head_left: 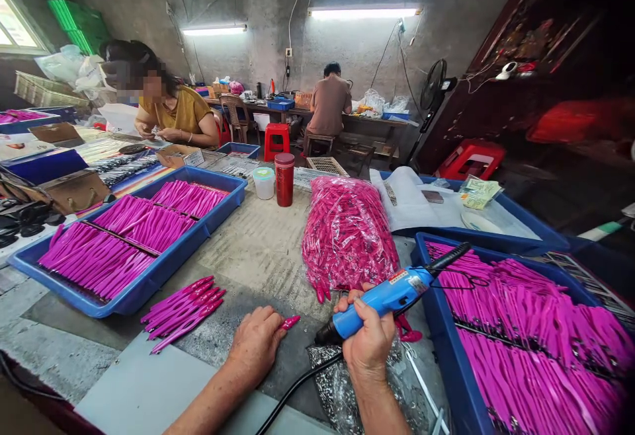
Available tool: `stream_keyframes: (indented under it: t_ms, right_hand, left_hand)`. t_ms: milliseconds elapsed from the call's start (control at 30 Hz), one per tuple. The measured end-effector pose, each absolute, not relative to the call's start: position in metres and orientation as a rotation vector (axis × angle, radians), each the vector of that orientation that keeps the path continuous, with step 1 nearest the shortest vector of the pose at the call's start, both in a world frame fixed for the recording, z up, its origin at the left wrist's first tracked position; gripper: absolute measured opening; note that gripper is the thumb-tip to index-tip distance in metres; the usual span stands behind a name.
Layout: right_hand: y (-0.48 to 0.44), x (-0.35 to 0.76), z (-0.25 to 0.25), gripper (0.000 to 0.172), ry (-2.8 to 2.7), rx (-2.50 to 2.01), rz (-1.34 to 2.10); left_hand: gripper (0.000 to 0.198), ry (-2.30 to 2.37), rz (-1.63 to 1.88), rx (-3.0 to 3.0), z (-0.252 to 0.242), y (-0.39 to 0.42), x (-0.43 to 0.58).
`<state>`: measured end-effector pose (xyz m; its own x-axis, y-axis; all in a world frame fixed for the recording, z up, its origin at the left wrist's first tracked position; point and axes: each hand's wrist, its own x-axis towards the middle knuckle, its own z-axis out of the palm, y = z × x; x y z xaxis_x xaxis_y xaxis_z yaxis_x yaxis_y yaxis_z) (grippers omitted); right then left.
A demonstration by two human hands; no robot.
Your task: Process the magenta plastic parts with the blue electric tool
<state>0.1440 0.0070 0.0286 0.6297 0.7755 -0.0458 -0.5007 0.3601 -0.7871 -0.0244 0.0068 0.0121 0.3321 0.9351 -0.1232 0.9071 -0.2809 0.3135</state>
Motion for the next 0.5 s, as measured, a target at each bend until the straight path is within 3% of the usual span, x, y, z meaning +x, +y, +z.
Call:
stream_keyframes:
  t_ms: [500]
  right_hand:
    - [0.0046, 0.1401, 0.0328, 0.036, -0.438, -0.851, 0.810]
  left_hand:
    - [0.020, 1.688, -0.002, 2.286, 0.0125, 0.0084, -0.0195]
